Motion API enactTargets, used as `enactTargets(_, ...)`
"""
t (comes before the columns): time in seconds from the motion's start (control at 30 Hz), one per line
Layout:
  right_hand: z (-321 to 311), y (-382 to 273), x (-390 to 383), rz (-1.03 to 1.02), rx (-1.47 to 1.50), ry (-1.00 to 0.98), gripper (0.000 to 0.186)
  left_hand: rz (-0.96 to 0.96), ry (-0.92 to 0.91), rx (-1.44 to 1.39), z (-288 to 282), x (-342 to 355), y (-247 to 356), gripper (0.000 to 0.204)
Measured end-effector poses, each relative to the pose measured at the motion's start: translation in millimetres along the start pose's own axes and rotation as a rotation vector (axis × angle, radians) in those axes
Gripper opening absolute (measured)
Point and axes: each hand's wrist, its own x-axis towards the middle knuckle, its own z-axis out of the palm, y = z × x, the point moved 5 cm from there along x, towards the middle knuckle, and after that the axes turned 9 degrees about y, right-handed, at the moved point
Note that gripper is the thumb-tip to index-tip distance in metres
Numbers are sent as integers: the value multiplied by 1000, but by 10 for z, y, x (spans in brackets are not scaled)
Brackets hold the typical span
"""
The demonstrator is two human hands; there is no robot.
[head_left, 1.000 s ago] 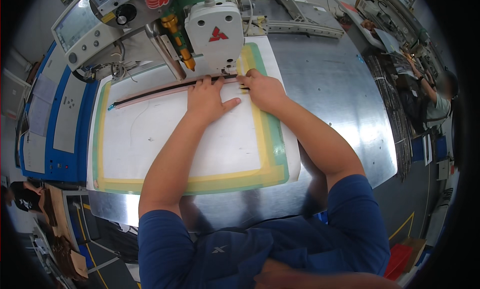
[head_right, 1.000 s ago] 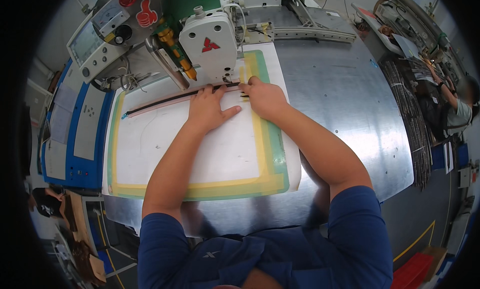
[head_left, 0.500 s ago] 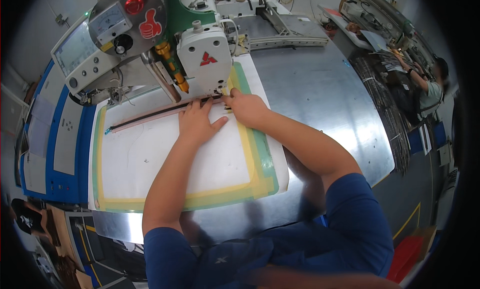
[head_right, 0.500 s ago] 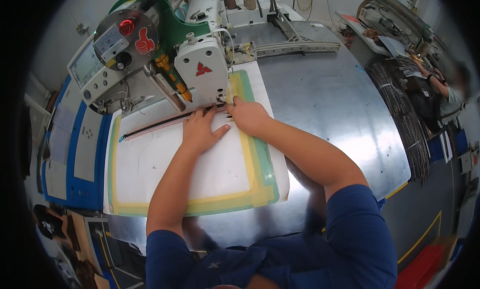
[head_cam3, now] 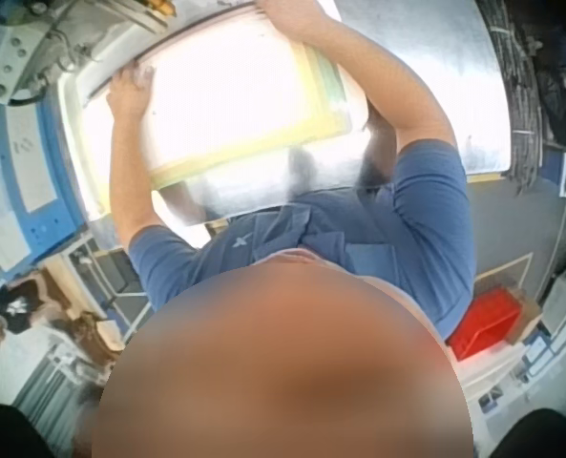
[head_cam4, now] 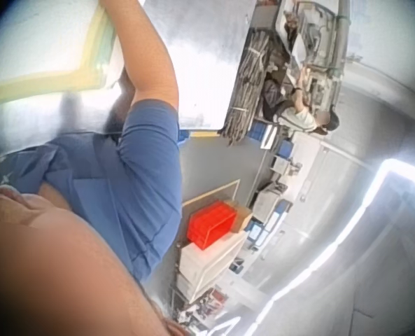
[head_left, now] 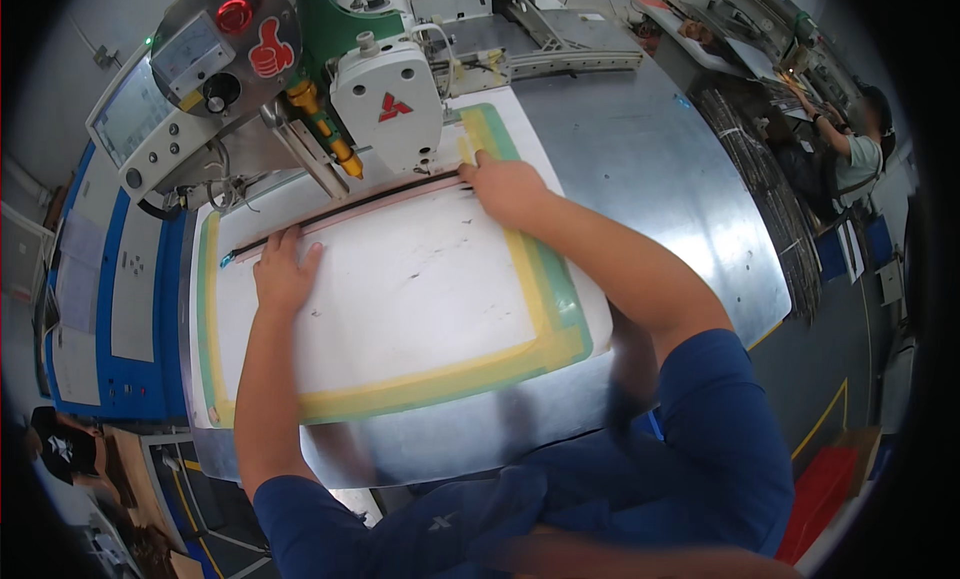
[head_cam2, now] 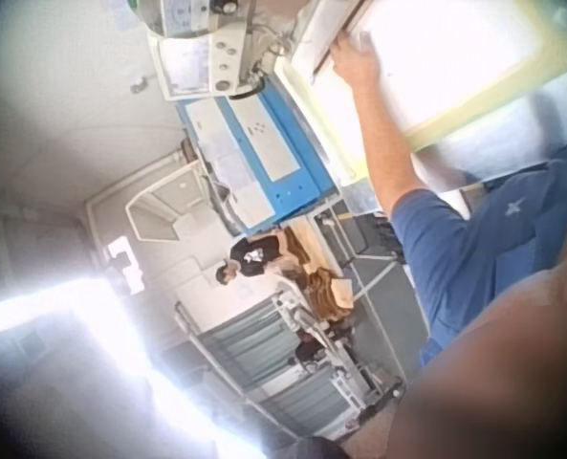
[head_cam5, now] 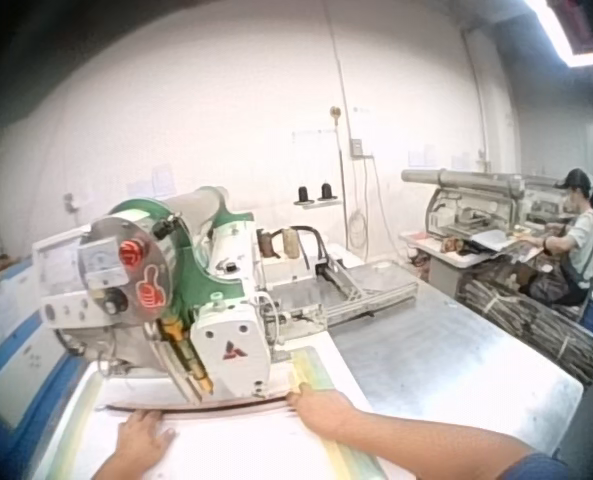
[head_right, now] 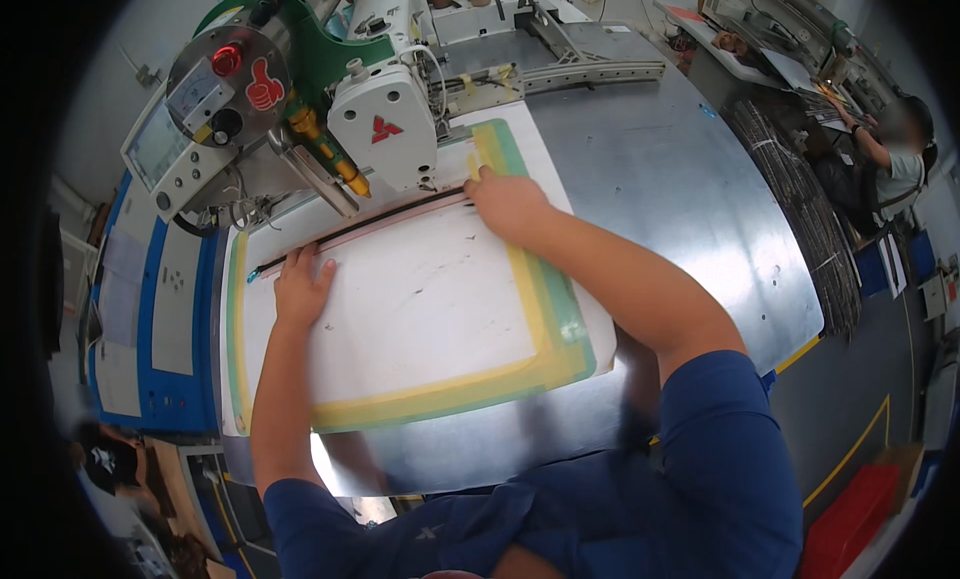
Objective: The recorder is sewing a zipper onto a strip of leather using an industrial sewing machine.
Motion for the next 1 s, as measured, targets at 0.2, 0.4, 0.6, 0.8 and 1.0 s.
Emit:
enactTargets(0.2, -134, 204, -73, 154, 155, 9, 37, 53, 61, -44, 49, -77, 106, 58)
enactTargets(0.4, -51, 328, -55, 257, 319, 139, 36, 57, 74, -18, 32, -90, 187, 58)
enactTargets(0.6, 152, 202, 64, 143, 300, 173, 34, 38, 74, -7, 30, -75, 156, 57)
enactTargets(0.8, 152, 233, 91, 187, 261, 238, 25, 5, 52, -42, 56, -32, 119, 56)
enactTargets(1.0, 67, 169, -114, 171, 275, 364, 24, -38, 56, -16, 98, -54, 56, 58)
